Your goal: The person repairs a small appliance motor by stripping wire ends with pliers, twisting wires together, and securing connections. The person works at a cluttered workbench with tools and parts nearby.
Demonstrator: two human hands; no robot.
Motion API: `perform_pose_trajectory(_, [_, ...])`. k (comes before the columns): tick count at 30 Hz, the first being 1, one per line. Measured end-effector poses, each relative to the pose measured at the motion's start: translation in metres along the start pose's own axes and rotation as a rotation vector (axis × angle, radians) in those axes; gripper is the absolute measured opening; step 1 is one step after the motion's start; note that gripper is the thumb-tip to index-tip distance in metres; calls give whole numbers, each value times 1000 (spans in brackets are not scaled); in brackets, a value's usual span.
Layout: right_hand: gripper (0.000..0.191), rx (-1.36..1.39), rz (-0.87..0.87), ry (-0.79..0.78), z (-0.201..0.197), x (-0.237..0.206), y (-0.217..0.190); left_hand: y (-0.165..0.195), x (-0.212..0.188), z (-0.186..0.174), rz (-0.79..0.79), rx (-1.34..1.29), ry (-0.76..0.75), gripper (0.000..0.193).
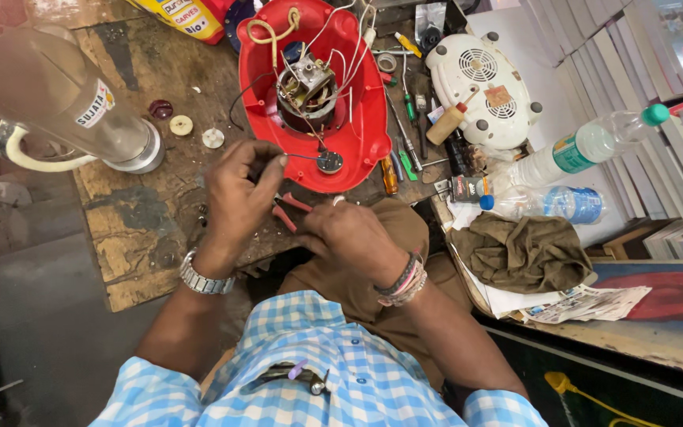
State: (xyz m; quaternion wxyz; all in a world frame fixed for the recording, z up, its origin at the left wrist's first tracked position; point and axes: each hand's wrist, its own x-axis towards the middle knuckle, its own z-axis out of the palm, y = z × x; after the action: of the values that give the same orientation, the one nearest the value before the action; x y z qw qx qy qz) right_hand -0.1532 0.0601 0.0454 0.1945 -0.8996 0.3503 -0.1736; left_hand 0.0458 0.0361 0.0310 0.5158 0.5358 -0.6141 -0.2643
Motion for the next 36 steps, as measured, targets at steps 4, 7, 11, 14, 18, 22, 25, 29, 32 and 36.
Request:
perform_pose_trajectory(4, [32, 7, -54, 298, -2, 9, -2, 6, 1, -14, 250, 236, 29, 11])
perform_pose_trajectory(7, [44, -74, 3, 545, -2, 32, 3, 4, 0, -18, 226, 267, -31, 13])
perform_pose_trajectory(11, [29, -23, 17, 439, 6, 55, 14, -8, -1, -26, 175, 206, -139, 15])
perform_pose_trajectory(14, [13, -2, 65, 430, 12, 55, 18, -15, 1, -31, -258, 80, -258, 29])
perform_pose_trajectory(18, [12, 42, 32, 461, 12, 51, 19, -16, 2, -31, -229, -121, -223, 22])
perform_pose_trajectory(22, [12, 74, 47, 470, 9, 53, 19, -9, 0, -31, 50, 1, -180, 21])
perform_pose_trajectory(25, [12, 75, 38, 465, 8, 54, 18, -6, -2, -28, 200, 186, -121, 16])
perform_pose_trajectory(29, [12, 94, 56, 463, 7, 53, 18, -4, -1, -19, 215, 410, -125, 12])
perform_pose_trajectory(32, [11, 112, 69, 472, 6, 53, 18, -3, 2, -21, 218, 218, -112, 13])
perform_pose_trajectory(36, [11, 117, 66, 470, 5, 55, 18, 1, 4, -26, 238, 188, -141, 21])
